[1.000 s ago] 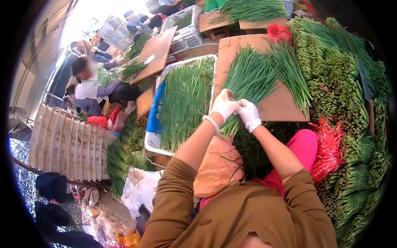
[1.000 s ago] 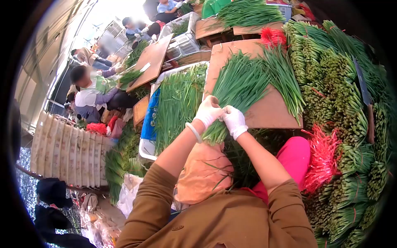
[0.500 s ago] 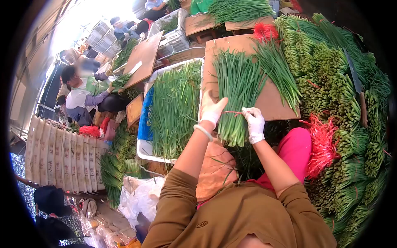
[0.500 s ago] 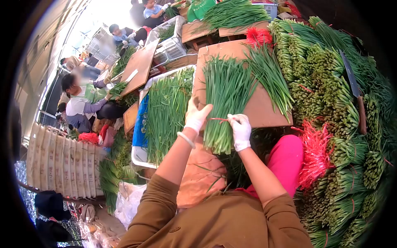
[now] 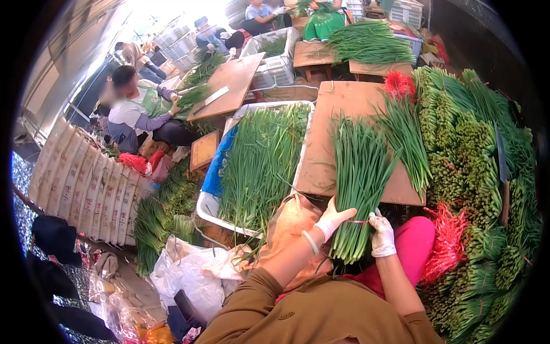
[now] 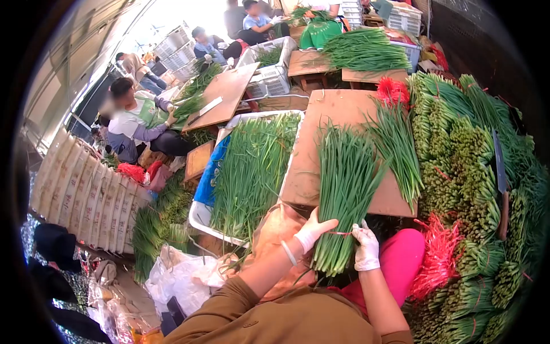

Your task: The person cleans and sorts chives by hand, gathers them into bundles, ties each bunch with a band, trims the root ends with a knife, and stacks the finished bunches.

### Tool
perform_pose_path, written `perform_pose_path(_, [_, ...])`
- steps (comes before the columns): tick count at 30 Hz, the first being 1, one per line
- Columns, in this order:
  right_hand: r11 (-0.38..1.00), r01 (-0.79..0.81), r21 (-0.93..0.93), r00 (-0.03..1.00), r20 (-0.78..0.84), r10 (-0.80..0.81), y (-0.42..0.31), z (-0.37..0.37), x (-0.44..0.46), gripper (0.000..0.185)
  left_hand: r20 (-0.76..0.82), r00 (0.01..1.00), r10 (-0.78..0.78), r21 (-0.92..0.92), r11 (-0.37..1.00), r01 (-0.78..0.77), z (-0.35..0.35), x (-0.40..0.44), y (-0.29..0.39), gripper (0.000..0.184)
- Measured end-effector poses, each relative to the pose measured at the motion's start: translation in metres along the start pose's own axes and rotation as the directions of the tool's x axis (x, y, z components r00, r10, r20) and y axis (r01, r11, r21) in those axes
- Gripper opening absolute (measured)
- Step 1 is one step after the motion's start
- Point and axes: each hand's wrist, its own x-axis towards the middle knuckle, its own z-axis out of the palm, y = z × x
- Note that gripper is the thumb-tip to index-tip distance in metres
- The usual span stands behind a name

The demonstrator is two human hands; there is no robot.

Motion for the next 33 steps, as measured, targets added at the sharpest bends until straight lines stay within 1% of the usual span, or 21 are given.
perform_pose_path(3, [0.987, -0.145, -0.073, 0.989, -0.01, 0.144, -0.012, 0.005, 0.001, 0.011, -0.103, 0.992, -0.077, -0.037, 0.997, 0.073, 0.013, -0.012, 0.037, 0.084])
perform_pose_path(4, [0.977, -0.184, -0.111, 0.983, 0.006, 0.186, -0.014, 0.003, 0.002, 0.011, -0.044, 0.996, -0.072, -0.085, 0.994, 0.068, 0.011, -0.012, 0.037, 0.079])
perform_pose_path(6, [0.979, -0.157, -0.131, 0.975, 0.135, 0.174, -0.007, -0.006, 0.011, 0.012, 0.08, 0.996, -0.05, -0.172, 0.983, 0.063, 0.006, -0.008, 0.033, 0.071])
perform_pose_path(8, [0.978, -0.118, -0.171, 0.96, 0.233, 0.157, -0.004, -0.008, 0.013, 0.011, 0.075, 0.996, -0.039, -0.243, 0.968, 0.057, 0.006, -0.017, 0.029, 0.063])
perform_pose_path(10, [0.967, -0.101, -0.236, 0.98, 0.147, 0.138, -0.012, 0.003, -0.009, 0.011, 0.016, 1.0, 0.001, -0.291, 0.957, 0.004, 0.01, -0.034, 0.026, 0.061])
perform_pose_path(12, [0.933, -0.009, -0.36, 0.965, 0.24, 0.102, -0.024, 0.01, -0.021, 0.01, -0.031, 0.993, 0.114, -0.255, 0.96, -0.118, 0.006, -0.045, 0.035, 0.058])
perform_pose_path(14, [0.829, 0.224, -0.513, 0.939, 0.342, -0.042, -0.048, 0.03, -0.025, 0.008, -0.062, 0.977, 0.202, -0.298, 0.931, -0.212, 0.004, -0.058, 0.068, 0.057])
perform_pose_path(15, [0.87, 0.17, -0.463, 0.947, 0.322, -0.014, -0.075, 0.065, -0.042, 0.007, -0.067, 0.962, 0.264, -0.312, 0.91, -0.272, 0.002, -0.062, 0.098, 0.056])
perform_pose_path(17, [0.815, 0.324, -0.481, 0.904, 0.411, -0.118, -0.114, 0.109, -0.043, 0.005, -0.053, 0.903, 0.427, -0.277, 0.862, -0.424, -0.003, -0.055, 0.151, 0.063])
perform_pose_path(18, [0.808, 0.345, -0.478, 0.9, 0.413, -0.14, -0.136, 0.134, -0.044, 0.005, -0.016, 0.858, 0.513, -0.35, 0.801, -0.486, -0.005, -0.048, 0.179, 0.067])
perform_pose_path(19, [0.738, 0.523, -0.427, 0.799, 0.547, -0.249, -0.152, 0.147, -0.032, 0.006, -0.002, 0.8, 0.6, -0.294, 0.764, -0.574, -0.007, -0.047, 0.213, 0.07])
perform_pose_path(21, [0.697, 0.599, -0.394, 0.748, 0.587, -0.31, -0.183, 0.184, -0.032, 0.009, 0.077, 0.754, 0.653, -0.256, 0.743, -0.618, -0.015, -0.032, 0.256, 0.073])
perform_pose_path(22, [0.675, 0.635, -0.376, 0.72, 0.605, -0.34, -0.199, 0.203, -0.031, 0.01, 0.075, 0.64, 0.764, -0.254, 0.636, -0.729, -0.016, -0.02, 0.271, 0.074])
perform_pose_path(24, [0.626, 0.694, -0.356, 0.673, 0.629, -0.388, -0.211, 0.218, -0.025, 0.009, 0.099, 0.682, 0.725, -0.315, 0.673, -0.67, -0.016, -0.004, 0.279, 0.079])
perform_pose_path(26, [0.684, 0.617, -0.389, 0.739, 0.586, -0.333, -0.2, 0.206, -0.003, 0.009, 0.117, 0.71, 0.695, -0.038, 0.717, -0.696, -0.031, 0.022, 0.249, 0.085])
perform_pose_path(27, [0.642, 0.637, -0.426, 0.727, 0.608, -0.318, -0.188, 0.193, 0.011, 0.013, 0.18, 0.763, 0.621, 0.102, 0.76, -0.642, -0.037, 0.03, 0.231, 0.085])
perform_pose_path(28, [0.701, 0.592, -0.397, 0.767, 0.544, -0.339, -0.161, 0.17, 0.037, 0.017, 0.242, 0.807, 0.538, 0.253, 0.768, -0.588, -0.042, 0.037, 0.213, 0.086])
perform_pose_path(29, [0.7, 0.588, -0.406, 0.752, 0.593, -0.288, -0.136, 0.146, 0.067, 0.02, 0.301, 0.841, 0.45, 0.399, 0.742, -0.539, -0.047, 0.045, 0.195, 0.088])
perform_pose_path(30, [0.701, 0.579, -0.416, 0.737, 0.636, -0.232, -0.113, 0.123, 0.093, 0.023, 0.25, 0.887, 0.387, 0.432, 0.776, -0.46, -0.048, 0.047, 0.173, 0.068])
perform_pose_path(31, [0.599, 0.634, -0.489, 0.729, 0.636, -0.252, -0.095, 0.104, 0.11, 0.024, 0.239, 0.963, 0.121, 0.563, 0.791, -0.239, -0.045, 0.042, 0.177, 0.068])
perform_pose_path(33, [0.538, 0.675, -0.505, 0.724, 0.595, -0.349, -0.08, 0.099, 0.128, 0.023, 0.308, 0.922, 0.233, 0.316, 0.889, -0.33, -0.041, 0.05, 0.172, 0.064])
